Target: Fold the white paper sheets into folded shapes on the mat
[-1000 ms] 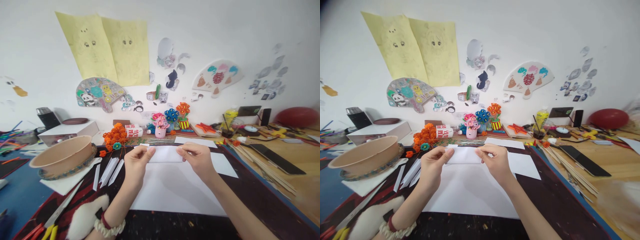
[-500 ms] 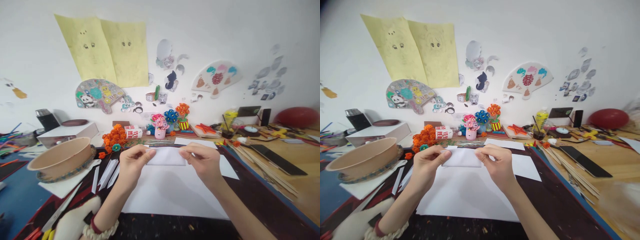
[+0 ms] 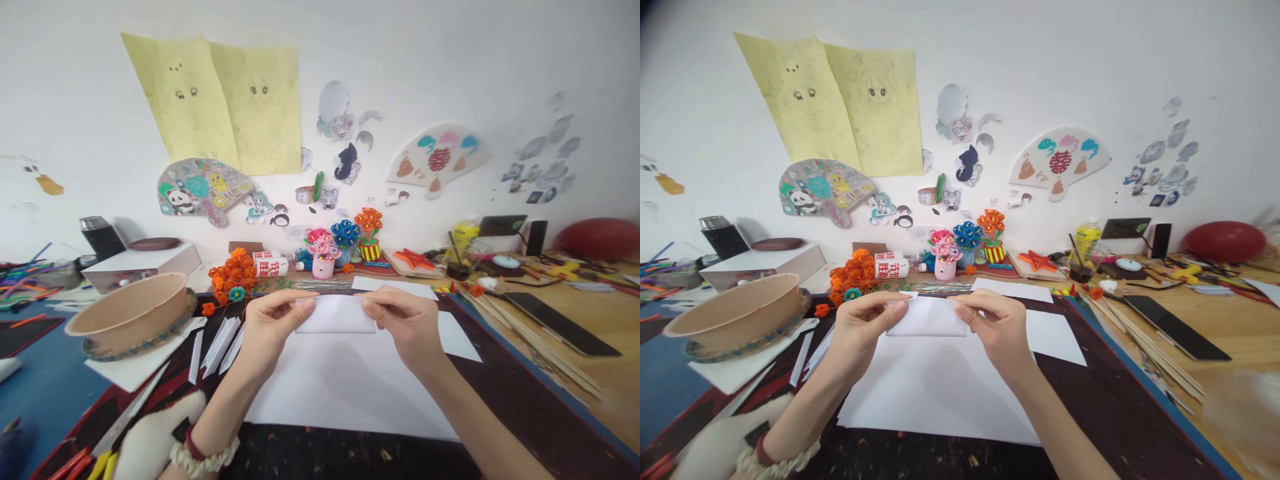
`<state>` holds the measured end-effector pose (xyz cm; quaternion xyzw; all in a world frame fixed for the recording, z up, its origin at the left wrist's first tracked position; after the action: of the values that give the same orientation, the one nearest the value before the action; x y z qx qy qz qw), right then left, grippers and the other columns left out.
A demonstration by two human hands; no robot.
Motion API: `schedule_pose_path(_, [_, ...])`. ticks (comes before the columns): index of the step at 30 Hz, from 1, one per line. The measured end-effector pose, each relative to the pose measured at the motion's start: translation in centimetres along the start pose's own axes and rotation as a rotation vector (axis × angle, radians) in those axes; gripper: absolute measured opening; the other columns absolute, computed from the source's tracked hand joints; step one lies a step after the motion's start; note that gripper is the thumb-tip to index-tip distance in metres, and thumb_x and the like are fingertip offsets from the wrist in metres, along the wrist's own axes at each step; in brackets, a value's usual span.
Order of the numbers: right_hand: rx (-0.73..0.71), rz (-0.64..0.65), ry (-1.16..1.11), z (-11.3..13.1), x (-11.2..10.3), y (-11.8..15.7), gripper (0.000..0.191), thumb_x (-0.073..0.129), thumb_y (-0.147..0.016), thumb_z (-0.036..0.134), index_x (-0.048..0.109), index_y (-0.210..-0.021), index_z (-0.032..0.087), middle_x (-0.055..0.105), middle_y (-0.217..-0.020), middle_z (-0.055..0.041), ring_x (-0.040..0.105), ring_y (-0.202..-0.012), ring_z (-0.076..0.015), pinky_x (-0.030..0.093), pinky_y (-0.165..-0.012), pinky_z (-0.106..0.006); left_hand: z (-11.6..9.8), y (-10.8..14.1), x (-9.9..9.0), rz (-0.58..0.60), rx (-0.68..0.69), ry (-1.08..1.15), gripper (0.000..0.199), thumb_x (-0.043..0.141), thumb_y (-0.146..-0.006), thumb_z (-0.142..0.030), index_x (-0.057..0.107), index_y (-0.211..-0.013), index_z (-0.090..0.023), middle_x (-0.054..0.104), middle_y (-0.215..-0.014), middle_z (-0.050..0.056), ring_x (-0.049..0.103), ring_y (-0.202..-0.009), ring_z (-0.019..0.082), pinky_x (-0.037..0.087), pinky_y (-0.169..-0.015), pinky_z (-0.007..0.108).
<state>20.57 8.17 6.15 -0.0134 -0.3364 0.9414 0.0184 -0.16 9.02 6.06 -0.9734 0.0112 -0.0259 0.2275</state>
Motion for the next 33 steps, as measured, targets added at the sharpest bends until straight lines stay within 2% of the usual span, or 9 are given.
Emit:
schedule_pose_path(4, [0.005,0.02,-0.059,-0.2,0.2,0.0,0.011,0.07,-0.077,0.02,0.077,-0.083,0.026,0.06,-0.059,0.0009,0.047,-0.051,-0.0117,0.034,-0.046,-0.025,-0.3,0.0,-0.1,0.015,0.042,-0.073,0.007,0.076,-0.07,-0.023,0.077,-0.078,-0.024,0.07,-0.07,0.002,0.051,-0.059,0.013,0.036,-0.052,0.023])
schedule_pose_path(11, [-0.07,-0.104,0.009,0.7,-0.6,0.2,0.016,0.068,-0.076,0.014,0.077,-0.078,0.027,0.059,-0.056,0.0026,0.048,-0.051,-0.0113,0.036,-0.048,-0.025,-1.6,0.3,0.2,0.002,0.174,-0.155,0.011,0.075,-0.071,-0.018,0.078,-0.077,-0.026,0.07,-0.067,0.0,0.054,-0.06,0.013,0.039,-0.056,0.024])
schedule_pose_path(16, [-0.064,-0.091,-0.015,0.5,-0.4,0.1,0.015,0.069,-0.075,0.014,0.077,-0.076,0.027,0.061,-0.057,0.0026,0.048,-0.052,-0.0112,0.036,-0.048,-0.025,-0.7,0.1,0.0,-0.029,0.111,-0.087,0.011,0.075,-0.069,-0.016,0.077,-0.074,-0.026,0.069,-0.067,-0.001,0.054,-0.061,0.012,0.039,-0.056,0.022])
schedule_pose_path(21, [0.092,-0.067,-0.066,-1.3,-0.2,-0.1,0.011,0.071,-0.072,0.018,0.078,-0.074,0.027,0.061,-0.056,0.0022,0.047,-0.051,-0.0105,0.036,-0.047,-0.024,0.3,0.1,-0.1,-0.075,-0.009,-0.082,0.003,0.077,-0.067,-0.022,0.076,-0.07,-0.021,0.066,-0.064,-0.001,0.049,-0.058,0.01,0.035,-0.052,0.021])
schedule_pose_path(28, [0.39,-0.044,-0.197,-4.4,0.4,0.2,0.007,0.076,-0.064,0.024,0.077,-0.07,0.021,0.057,-0.051,0.0017,0.042,-0.047,-0.0086,0.033,-0.044,-0.023,1.8,0.2,0.0,-0.078,-0.149,-0.039,0.014,0.079,-0.064,-0.028,0.073,-0.067,-0.016,0.057,-0.055,-0.002,0.039,-0.052,0.007,0.028,-0.047,0.02])
schedule_pose_path(33, [0.449,-0.026,-0.23,-4.9,0.6,0.2,0.011,0.078,-0.063,0.027,0.077,-0.071,0.019,0.06,-0.055,0.0006,0.043,-0.05,-0.0087,0.033,-0.046,-0.023,2.0,0.1,0.0,-0.077,-0.148,-0.034,0.014,0.079,-0.064,-0.029,0.073,-0.067,-0.016,0.057,-0.055,-0.002,0.04,-0.052,0.007,0.029,-0.048,0.02])
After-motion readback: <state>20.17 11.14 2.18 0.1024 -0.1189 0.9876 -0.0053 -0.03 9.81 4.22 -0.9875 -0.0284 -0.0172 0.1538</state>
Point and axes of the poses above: each hand's wrist, its own y-axis away from the middle knuckle, its own x-axis out of the palm, z = x × y, the point moved 9 cm from there along -y, towards the middle knuckle
